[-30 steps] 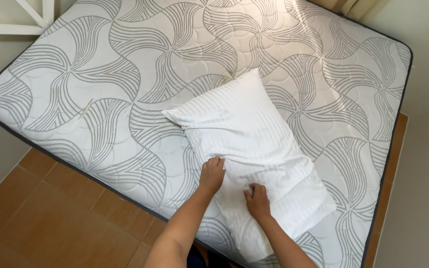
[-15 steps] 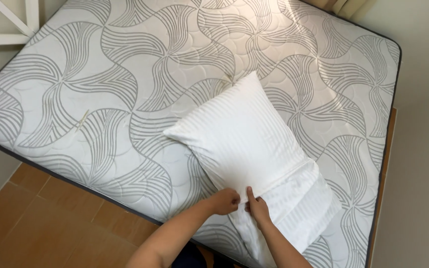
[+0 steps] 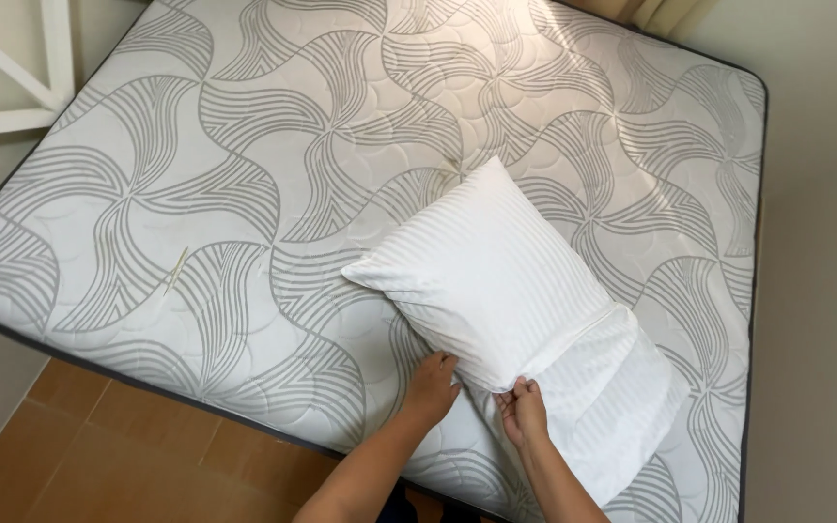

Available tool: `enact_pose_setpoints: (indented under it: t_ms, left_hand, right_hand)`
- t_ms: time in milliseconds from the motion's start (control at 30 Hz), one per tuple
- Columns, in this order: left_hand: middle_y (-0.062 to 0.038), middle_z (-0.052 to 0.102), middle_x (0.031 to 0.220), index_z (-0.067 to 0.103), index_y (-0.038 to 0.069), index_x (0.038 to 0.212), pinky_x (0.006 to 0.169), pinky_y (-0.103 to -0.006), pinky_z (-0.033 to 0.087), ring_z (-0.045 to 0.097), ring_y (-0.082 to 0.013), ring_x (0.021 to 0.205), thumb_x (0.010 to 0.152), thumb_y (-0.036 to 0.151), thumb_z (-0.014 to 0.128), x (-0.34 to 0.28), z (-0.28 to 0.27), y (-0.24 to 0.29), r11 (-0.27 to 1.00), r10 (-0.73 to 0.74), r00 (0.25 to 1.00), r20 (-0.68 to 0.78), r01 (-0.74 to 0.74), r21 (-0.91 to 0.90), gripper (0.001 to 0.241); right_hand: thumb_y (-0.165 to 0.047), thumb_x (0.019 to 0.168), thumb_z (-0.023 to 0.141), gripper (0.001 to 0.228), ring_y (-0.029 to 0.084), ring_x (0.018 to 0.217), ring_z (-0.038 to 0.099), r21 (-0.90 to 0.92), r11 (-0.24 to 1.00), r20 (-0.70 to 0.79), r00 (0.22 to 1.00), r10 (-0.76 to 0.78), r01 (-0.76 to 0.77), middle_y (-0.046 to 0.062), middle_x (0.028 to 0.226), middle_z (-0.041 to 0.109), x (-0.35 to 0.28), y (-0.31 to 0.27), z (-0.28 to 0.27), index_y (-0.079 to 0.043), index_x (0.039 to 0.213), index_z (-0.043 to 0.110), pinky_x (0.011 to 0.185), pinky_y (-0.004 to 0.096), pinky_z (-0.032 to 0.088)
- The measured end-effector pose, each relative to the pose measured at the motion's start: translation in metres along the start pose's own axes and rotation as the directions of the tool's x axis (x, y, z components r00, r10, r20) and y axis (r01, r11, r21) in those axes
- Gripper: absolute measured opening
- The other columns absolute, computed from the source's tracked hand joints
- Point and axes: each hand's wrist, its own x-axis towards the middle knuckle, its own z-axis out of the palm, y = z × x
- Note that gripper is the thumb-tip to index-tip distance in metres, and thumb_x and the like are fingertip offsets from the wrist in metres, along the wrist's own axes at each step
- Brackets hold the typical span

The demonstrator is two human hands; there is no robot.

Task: The person inserts a pillow into a white pillowcase on a mattress. They repeatedly adjust the corners and smooth the fabric by hand to fit the pillow properly.

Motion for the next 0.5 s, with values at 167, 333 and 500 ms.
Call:
enact_pose_setpoints:
  t_ms: [167,333,500]
  left_hand:
    - [-0.013,0.065,0.103,0.065,0.005,0.103,0.091,-0.0482,0.047,0.060,-0.0360,0.102,0.089,0.008,0.068,0.038,0.003,0.036,0.962,0.237,0.952,-0.192,-0.257,-0.087,0.015]
    - [-0.014,0.066,0.091,0.064,0.002,0.098,0.079,-0.0442,0.051,0.063,-0.0344,0.087,0.096,0.008,0.063,0.063,-0.062,0.124,0.852,0.313,0.924,-0.219,-0.375,-0.365,0.007]
    - [-0.014,0.068,0.082,0.066,0.002,0.101,0.066,-0.0392,0.052,0.064,-0.0261,0.069,0.098,0.017,0.063,0.089,-0.075,0.179,0.809,0.112,0.988,-0.102,-0.150,-0.568,0.016]
  right_hand:
    - [-0.015,0.106,0.052,0.010,0.016,0.073,0.059,0.053,0.970,-0.008,0.971,-0.238,0.239,0.005,0.092,0.064,0.001,-0.077,0.017,-0.013,0.115,0.055,0.059,0.031,0.051]
    - [-0.014,0.105,0.048,0.011,0.017,0.086,0.068,0.189,0.897,-0.113,0.916,-0.385,0.400,0.005,0.098,0.069,-0.028,-0.184,0.036,-0.010,0.113,0.054,0.075,0.031,0.059]
    - [-0.020,0.109,0.060,0.020,0.020,0.093,0.062,-0.233,0.780,0.084,0.811,-0.579,0.581,0.011,0.104,0.070,-0.074,-0.216,0.031,-0.005,0.122,0.058,0.082,0.034,0.053]
